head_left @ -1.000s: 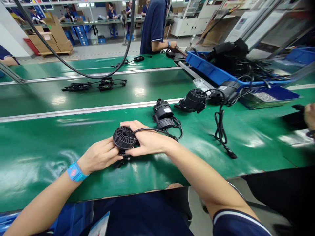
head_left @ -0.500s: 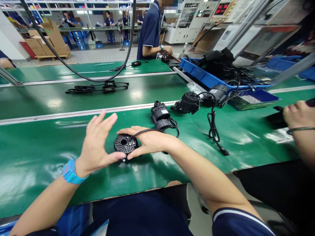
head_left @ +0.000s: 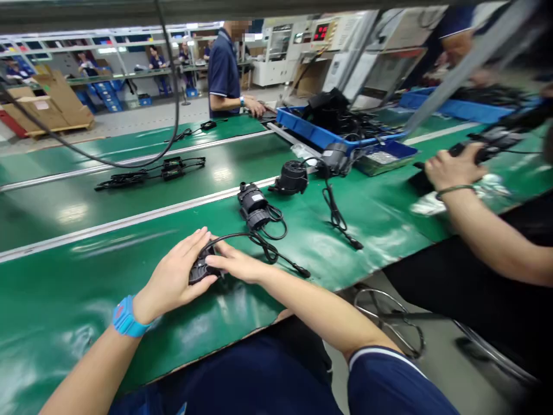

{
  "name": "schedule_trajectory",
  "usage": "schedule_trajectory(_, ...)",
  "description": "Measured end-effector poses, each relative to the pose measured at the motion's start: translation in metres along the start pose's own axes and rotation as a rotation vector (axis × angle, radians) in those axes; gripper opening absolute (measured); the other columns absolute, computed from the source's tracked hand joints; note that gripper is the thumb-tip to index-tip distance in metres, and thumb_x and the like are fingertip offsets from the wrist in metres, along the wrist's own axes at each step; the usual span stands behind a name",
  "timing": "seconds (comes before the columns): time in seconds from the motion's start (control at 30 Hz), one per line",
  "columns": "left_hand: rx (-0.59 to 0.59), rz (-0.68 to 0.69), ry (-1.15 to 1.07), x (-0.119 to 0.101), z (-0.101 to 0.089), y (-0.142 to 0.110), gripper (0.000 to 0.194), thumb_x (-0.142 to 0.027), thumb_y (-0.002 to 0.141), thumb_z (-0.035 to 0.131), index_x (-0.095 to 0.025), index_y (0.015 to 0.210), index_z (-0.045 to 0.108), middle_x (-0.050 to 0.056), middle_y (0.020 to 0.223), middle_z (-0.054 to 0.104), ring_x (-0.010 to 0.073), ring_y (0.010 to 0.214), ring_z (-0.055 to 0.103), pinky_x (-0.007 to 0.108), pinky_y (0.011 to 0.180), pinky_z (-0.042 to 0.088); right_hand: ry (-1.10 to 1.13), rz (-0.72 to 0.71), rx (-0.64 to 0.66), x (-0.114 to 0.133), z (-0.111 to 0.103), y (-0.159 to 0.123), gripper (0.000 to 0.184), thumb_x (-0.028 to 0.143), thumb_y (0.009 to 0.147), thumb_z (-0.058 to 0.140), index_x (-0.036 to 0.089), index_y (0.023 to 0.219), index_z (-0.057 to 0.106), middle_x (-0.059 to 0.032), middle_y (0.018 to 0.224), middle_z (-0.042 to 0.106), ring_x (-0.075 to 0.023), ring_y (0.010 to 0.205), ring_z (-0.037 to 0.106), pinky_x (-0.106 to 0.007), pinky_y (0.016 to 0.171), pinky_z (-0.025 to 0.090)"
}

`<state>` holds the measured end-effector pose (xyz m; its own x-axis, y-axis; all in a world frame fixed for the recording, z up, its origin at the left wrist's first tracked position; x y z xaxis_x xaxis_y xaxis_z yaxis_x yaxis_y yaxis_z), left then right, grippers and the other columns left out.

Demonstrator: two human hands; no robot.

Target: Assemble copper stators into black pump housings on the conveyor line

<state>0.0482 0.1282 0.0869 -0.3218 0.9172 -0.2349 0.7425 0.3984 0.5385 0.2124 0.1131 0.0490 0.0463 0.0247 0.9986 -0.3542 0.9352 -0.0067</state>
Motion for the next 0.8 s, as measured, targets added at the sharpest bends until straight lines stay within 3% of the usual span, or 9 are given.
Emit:
schedule_trajectory(0.1, -0.075, 0.026, -0.055, -0.005, 0.004, -0.006, 0.094, -0.06, 0.092, 0.064, -0.018, 0.163, 0.021, 0.022, 0.161, 0.038, 0.0394, 0.149, 0.039, 0.06, 0.12, 0.039, 0.009, -0.105, -0.161, -0.005, 0.007, -0.01, 0.07, 0.06, 0.075, 0.08, 0.022, 0.126, 0.052, -0.0049, 0.121, 0.059, -0.0226, 0.115, 0.056, -0.04, 0.106, 0.044)
schedule_trajectory(0.17, -0.243, 0.025, -0.167, -0.007, 0.01, -0.016, 0.094, -0.067, 0.092, 0.058, -0.02, 0.163, 0.021, 0.023, 0.163, 0.033, 0.0427, 0.151, 0.033, 0.067, 0.12, 0.034, -0.053, -0.187, -0.257, 0.003, 0.005, -0.029, 0.066, 0.055, 0.072, 0.083, 0.023, 0.121, 0.052, -0.0029, 0.114, 0.058, -0.0212, 0.105, 0.057, -0.038, 0.098, 0.047)
schedule_trajectory(0.23, -0.416, 0.012, -0.268, -0.009, 0.019, -0.029, 0.08, -0.061, 0.096, 0.056, -0.024, 0.161, 0.027, 0.022, 0.161, 0.037, 0.0412, 0.149, 0.037, 0.066, 0.117, 0.037, -0.064, -0.233, -0.278, 0.021, 0.001, -0.057, 0.065, 0.05, 0.074, 0.081, 0.023, 0.125, 0.05, -0.0035, 0.112, 0.059, -0.0208, 0.097, 0.059, -0.038, 0.091, 0.049)
schedule_trajectory(0.27, -0.44, 0.001, -0.276, -0.01, 0.027, -0.033, 0.073, -0.054, 0.097, 0.058, -0.025, 0.159, 0.031, 0.02, 0.157, 0.042, 0.0393, 0.146, 0.042, 0.064, 0.115, 0.042, -0.044, -0.246, -0.28, 0.035, -0.003, -0.073, 0.064, 0.048, 0.076, 0.079, 0.024, 0.127, 0.048, -0.0044, 0.112, 0.06, -0.0215, 0.096, 0.061, -0.038, 0.088, 0.05)
schedule_trajectory(0.33, -0.34, -0.016, -0.19, -0.013, 0.047, -0.036, 0.064, -0.044, 0.095, 0.063, -0.026, 0.152, 0.041, 0.019, 0.149, 0.051, 0.0371, 0.138, 0.051, 0.058, 0.108, 0.049, -0.034, -0.279, -0.355, 0.067, -0.02, -0.106, 0.063, 0.043, 0.076, 0.076, 0.025, 0.129, 0.048, -0.0069, 0.118, 0.062, -0.0257, 0.103, 0.063, -0.04, 0.09, 0.052)
schedule_trajectory(0.47, -0.021, 0.049, 0.042, -0.018, 0.084, -0.031, 0.058, -0.048, 0.094, 0.066, -0.027, 0.145, 0.052, 0.017, 0.15, 0.051, 0.0396, 0.141, 0.047, 0.06, 0.107, 0.049, -0.081, -0.383, -0.743, 0.137, -0.086, -0.16, 0.053, 0.044, 0.072, 0.069, 0.025, 0.119, 0.056, -0.0079, 0.121, 0.066, -0.0296, 0.111, 0.065, -0.043, 0.092, 0.056)
schedule_trajectory(0.6, 0.13, 0.112, 0.132, -0.018, 0.104, -0.029, 0.063, -0.057, 0.096, 0.059, -0.03, 0.152, 0.047, 0.013, 0.154, 0.051, 0.0377, 0.144, 0.045, 0.06, 0.107, 0.051, -0.076, -0.533, -1.055, 0.185, -0.177, -0.185, 0.034, 0.041, 0.068, 0.068, 0.024, 0.096, 0.057, -0.0036, 0.097, 0.071, -0.028, 0.102, 0.069, -0.042, 0.089, 0.061)
schedule_trajectory(0.7, 0.153, 0.119, 0.143, -0.015, 0.111, -0.032, 0.068, -0.059, 0.097, 0.057, -0.033, 0.157, 0.039, 0.011, 0.157, 0.048, 0.0364, 0.145, 0.045, 0.058, 0.106, 0.053, -0.047, -0.531, -1.201, 0.194, -0.248, -0.187, 0.021, 0.038, 0.075, 0.062, 0.023, 0.089, 0.055, -0.0014, 0.087, 0.07, -0.0249, 0.095, 0.071, -0.039, 0.081, 0.062)
schedule_trajectory(0.8, 0.159, 0.109, 0.144, -0.011, 0.115, -0.036, 0.074, -0.06, 0.096, 0.058, -0.035, 0.16, 0.032, 0.009, 0.16, 0.044, 0.0371, 0.147, 0.043, 0.058, 0.108, 0.052, 0.05, -0.37, -1.388, 0.173, -0.311, -0.18, 0.02, 0.04, 0.086, 0.057, 0.022, 0.093, 0.058, -0.0002, 0.079, 0.067, -0.0202, 0.082, 0.07, -0.034, 0.073, 0.061)
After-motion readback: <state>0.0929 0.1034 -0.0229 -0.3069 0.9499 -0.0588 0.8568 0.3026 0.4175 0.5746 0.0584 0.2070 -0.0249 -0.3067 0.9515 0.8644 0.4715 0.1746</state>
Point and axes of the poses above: each hand's wrist, its own y-axis towards the middle knuckle, its own z-axis out of the palm, x = y × z, the point moved 4 cm from there along y, towards the middle knuckle
